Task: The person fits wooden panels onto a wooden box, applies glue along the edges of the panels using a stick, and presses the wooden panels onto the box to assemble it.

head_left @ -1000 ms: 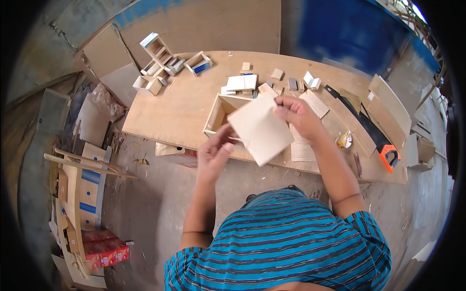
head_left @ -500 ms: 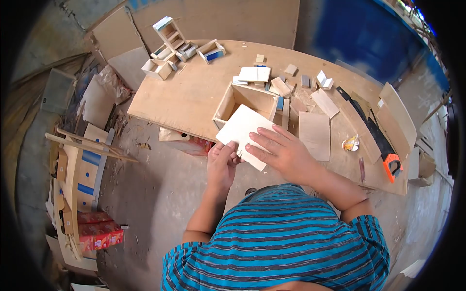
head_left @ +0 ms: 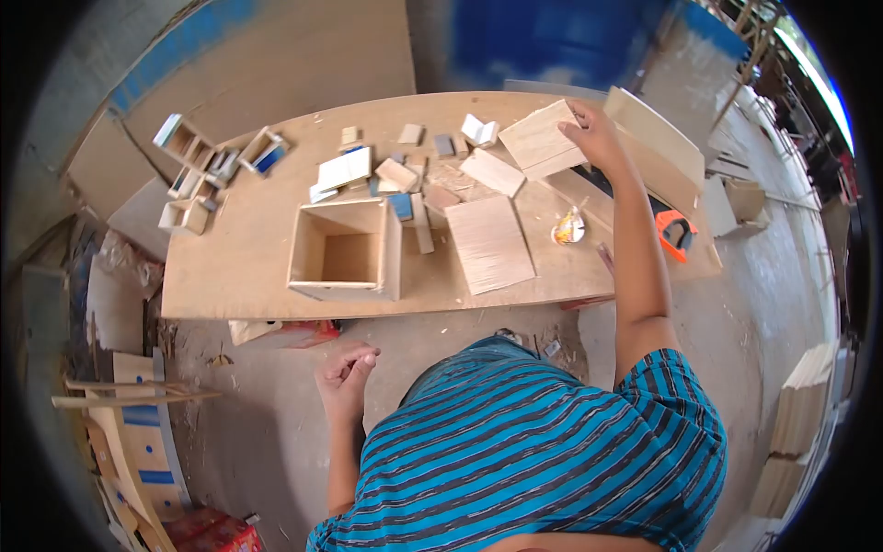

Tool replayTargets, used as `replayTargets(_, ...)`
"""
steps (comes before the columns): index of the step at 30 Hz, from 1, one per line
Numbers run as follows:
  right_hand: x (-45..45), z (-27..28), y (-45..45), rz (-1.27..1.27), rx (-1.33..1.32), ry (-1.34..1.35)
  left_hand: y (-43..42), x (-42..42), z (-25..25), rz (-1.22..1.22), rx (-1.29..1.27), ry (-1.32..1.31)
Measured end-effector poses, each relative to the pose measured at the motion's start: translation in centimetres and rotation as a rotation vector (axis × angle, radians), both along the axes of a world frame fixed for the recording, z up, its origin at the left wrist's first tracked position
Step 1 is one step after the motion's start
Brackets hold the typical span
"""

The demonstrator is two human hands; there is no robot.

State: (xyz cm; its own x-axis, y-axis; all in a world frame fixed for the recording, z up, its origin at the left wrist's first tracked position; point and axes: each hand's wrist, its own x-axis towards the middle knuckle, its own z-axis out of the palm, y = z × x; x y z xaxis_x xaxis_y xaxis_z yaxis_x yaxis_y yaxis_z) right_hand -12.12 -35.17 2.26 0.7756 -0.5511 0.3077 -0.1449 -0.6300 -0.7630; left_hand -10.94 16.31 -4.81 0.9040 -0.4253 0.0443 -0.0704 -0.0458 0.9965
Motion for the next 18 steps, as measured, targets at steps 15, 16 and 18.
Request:
replayTargets(15,-12.7,-7.7,-15.3,-0.331,0.445,-0.103,-9.1,-0.7,-2.2,-0.234,0.043,0.085)
replayTargets(16,-13.9,-9.3,-16.5,-0.34,0.447,-0.134,-9.6,-0.9,-2.3,-0.228,0.039,0.067)
replayTargets(18,-15.0,-12.6,-18.5,-0.341,0.46,-0.187,-10.5,-1.0,-2.5,-0.217,0.106,0.097)
